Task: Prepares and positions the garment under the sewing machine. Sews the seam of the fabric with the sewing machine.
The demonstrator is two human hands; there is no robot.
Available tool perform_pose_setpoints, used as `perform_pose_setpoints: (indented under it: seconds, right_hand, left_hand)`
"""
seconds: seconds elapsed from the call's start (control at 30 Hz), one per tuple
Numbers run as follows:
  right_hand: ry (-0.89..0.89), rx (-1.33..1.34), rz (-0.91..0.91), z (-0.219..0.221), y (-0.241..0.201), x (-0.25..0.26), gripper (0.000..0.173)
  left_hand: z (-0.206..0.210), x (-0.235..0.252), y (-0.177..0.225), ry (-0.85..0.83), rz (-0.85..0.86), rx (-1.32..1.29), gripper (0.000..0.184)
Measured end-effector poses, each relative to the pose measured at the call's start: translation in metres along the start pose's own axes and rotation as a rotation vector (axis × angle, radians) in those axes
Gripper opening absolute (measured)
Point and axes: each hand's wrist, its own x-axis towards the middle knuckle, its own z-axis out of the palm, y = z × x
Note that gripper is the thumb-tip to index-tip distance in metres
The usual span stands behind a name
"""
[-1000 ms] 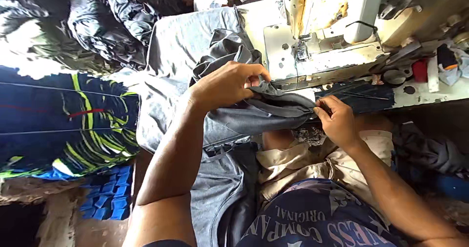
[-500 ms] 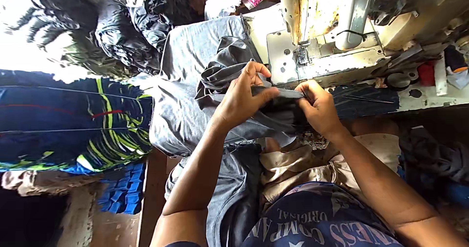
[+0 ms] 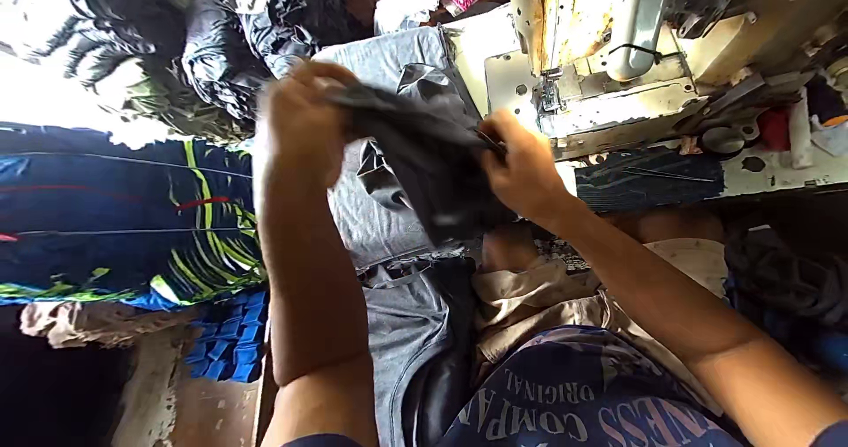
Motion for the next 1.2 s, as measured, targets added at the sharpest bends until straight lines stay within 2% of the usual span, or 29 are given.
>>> perform_pose_setpoints:
  seconds: [0.07, 0.13, 0.2, 0.27, 0.3, 0.33, 0.4, 0.47, 0.53, 0.6, 0.67, 0.73, 0.77, 0.87, 1.0, 1.2]
  right_hand:
    - [0.028, 0.100, -0.126, 0.019, -0.026, 0.028, 0.016]
    - [0.035, 0.139, -0.251, 0.022, -0.054, 0.046, 0.019]
    - [0.011, 0.154, -0.330, 0.015, -0.069, 0.049, 0.020]
    - [-0.026, 0.157, -0.305, 0.002, -0.060, 0.035, 0.017]
    - [-0.049, 0.160, -0.252, -0.006, -0.047, 0.022, 0.017]
    - [-0.068, 0.166, -0.178, -0.014, -0.031, 0.005, 0.019]
    - [-0.109, 0.189, 0.037, -0.032, 0.006, -0.032, 0.021]
    - [-0.108, 0.223, 0.232, -0.042, 0.039, -0.057, 0.017]
    - [-0.115, 0.205, 0.301, -0.049, 0.062, -0.072, 0.018]
    - [-0.125, 0.190, 0.320, -0.054, 0.071, -0.078, 0.024]
    - [-0.126, 0.206, 0.295, -0.058, 0.073, -0.079, 0.023]
    - [-0.102, 0.231, 0.248, -0.060, 0.072, -0.078, 0.016]
    - [-0.088, 0.239, 0.234, -0.060, 0.071, -0.078, 0.013]
    - [-0.054, 0.273, 0.255, -0.062, 0.067, -0.075, 0.014]
    - [-0.040, 0.411, 0.287, -0.065, 0.064, -0.072, 0.015]
    - [-0.080, 0.411, 0.281, -0.068, 0.057, -0.062, 0.016]
  left_hand:
    - [-0.021, 0.022, 0.013, 0.283, 0.221, -0.293, 0.022]
    - [-0.032, 0.028, 0.026, 0.595, 0.494, -0.376, 0.023]
    - [-0.029, 0.018, 0.029, 0.902, 0.623, -0.147, 0.022]
    - [-0.015, 0.006, 0.029, 1.019, 0.611, 0.251, 0.027]
    - [0.000, -0.002, 0.034, 0.941, 0.578, 0.383, 0.034]
    - [0.013, -0.008, 0.036, 0.762, 0.557, 0.475, 0.039]
    - [0.031, -0.012, 0.024, 0.294, 0.517, 0.575, 0.050]
    - [0.047, -0.007, -0.005, -0.170, 0.520, 0.534, 0.060]
    - [0.065, -0.005, -0.032, -0.481, 0.528, 0.376, 0.055]
    - [0.077, -0.006, -0.042, -0.620, 0.530, 0.229, 0.041]
    - [0.081, -0.006, -0.037, -0.646, 0.549, 0.150, 0.031]
    - [0.082, -0.006, -0.029, -0.558, 0.566, 0.150, 0.025]
    - [0.083, -0.007, -0.026, -0.498, 0.569, 0.170, 0.027]
    - [0.088, -0.012, -0.015, -0.365, 0.581, 0.256, 0.049]
    - [0.089, -0.017, -0.008, -0.379, 0.632, 0.259, 0.017]
    - [0.111, -0.019, -0.010, -0.161, 0.519, 0.184, 0.014]
